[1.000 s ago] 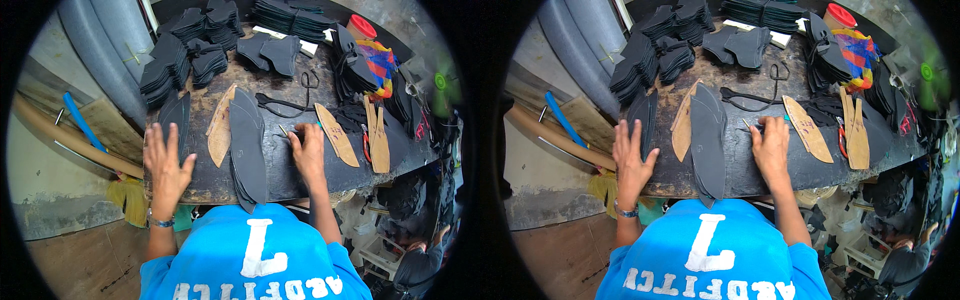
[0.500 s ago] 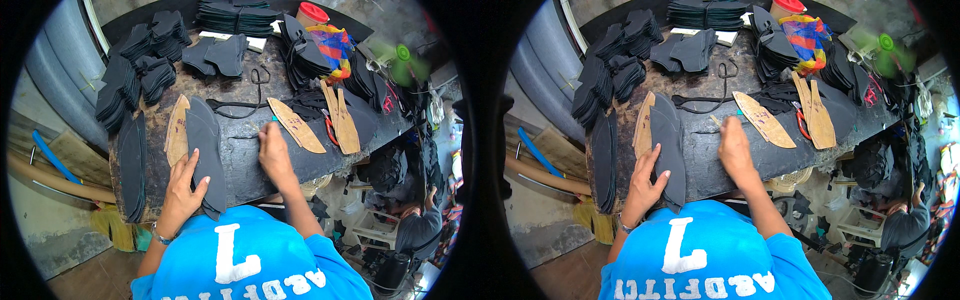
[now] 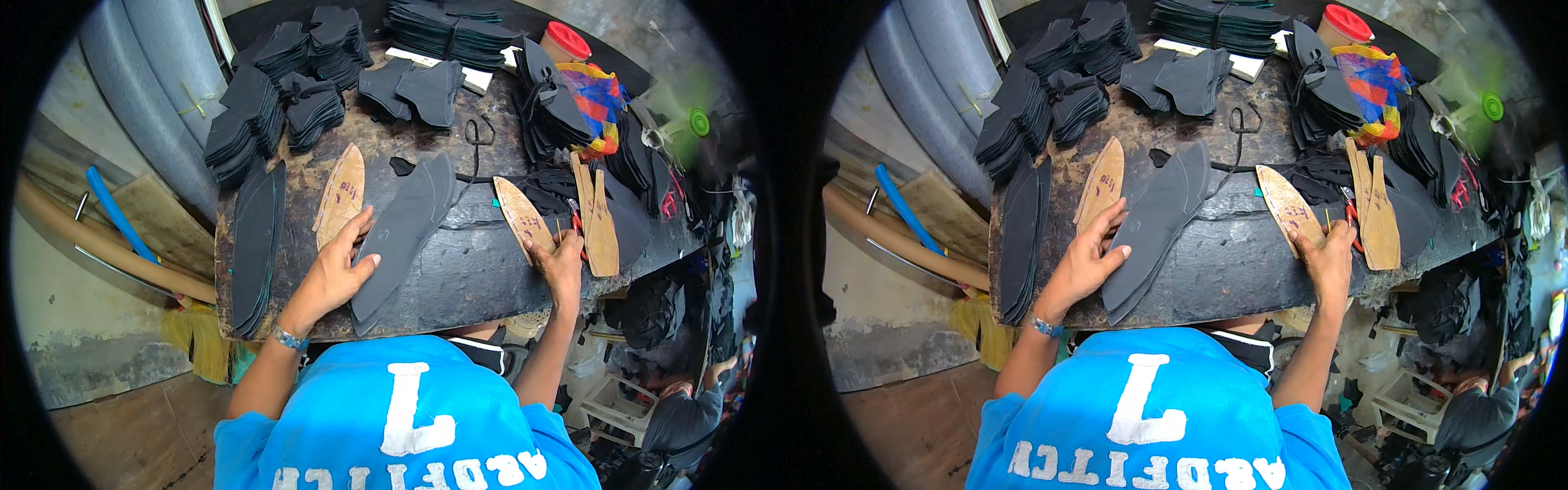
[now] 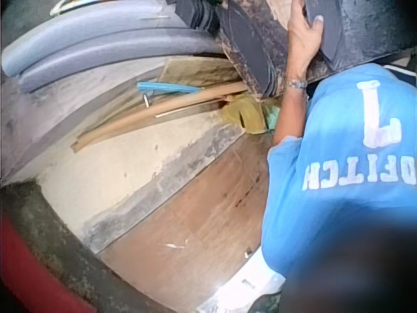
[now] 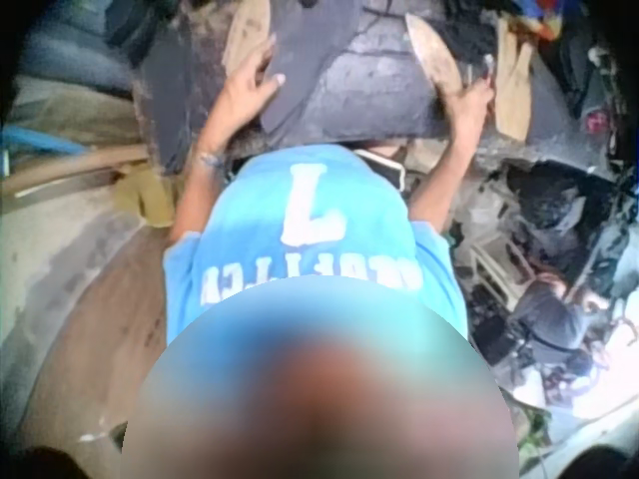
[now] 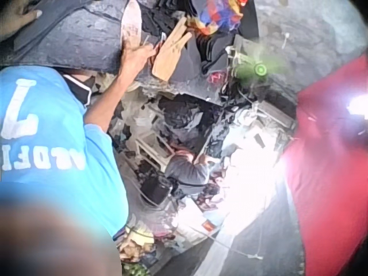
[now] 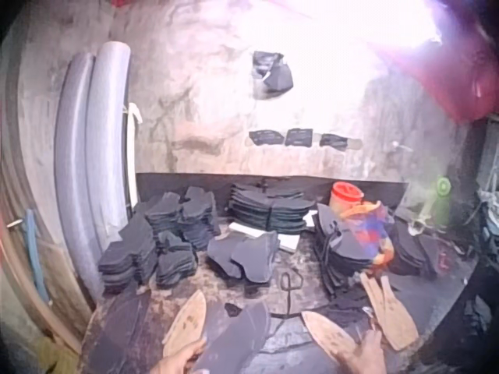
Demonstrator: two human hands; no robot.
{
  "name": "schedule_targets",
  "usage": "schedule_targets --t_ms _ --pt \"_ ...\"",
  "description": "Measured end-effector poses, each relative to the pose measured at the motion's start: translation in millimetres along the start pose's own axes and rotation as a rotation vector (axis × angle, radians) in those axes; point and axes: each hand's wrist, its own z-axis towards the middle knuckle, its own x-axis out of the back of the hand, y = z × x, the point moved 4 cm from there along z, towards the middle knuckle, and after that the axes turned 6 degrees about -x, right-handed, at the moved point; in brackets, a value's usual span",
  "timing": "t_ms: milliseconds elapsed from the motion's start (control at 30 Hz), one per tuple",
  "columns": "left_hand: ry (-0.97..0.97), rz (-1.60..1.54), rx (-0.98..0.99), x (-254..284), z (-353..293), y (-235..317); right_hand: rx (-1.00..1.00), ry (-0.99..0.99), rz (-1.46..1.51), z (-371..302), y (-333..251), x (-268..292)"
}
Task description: The person places a cardboard template on a stack of black rubber shoe parts and uses a pencil to trace the outline. They repeat this process for several parts, moving the template and aligning it before marking each piece.
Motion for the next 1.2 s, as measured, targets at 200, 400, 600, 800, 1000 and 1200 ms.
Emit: schedule_targets --t_ms 200,400,600,800,1000,1200 --pt "0.09 0.288 0.029 12.7 12.4 4.9 -0.093 -0.054 0.091 4.4 15.2 -0.5" --pt "0.061 0.367 -0.018 1.6 17.6 14.3 -0.025 0.031 0.063 2.1 15.7 -0.6" --pt "0.057 0.372 0.018 -15.1 22.4 12.6 -0.04 0.033 0.059 -0.8 14.3 -1.6" --pt "-0.058 0.183 0.105 -33.2 25.4 16.8 -0.031 0.065 0.088 -5.6 14.4 -2.1" --pt "0.013 0.547 -0.18 -44.3 18.1 33.1 -0.012 0.101 0.125 -9.8 16.4 -2.9" --pt "0.102 0.29 -0.069 -24.9 22.9 17.1 0.017 0.147 0.127 -11.1 19.1 -5.7"
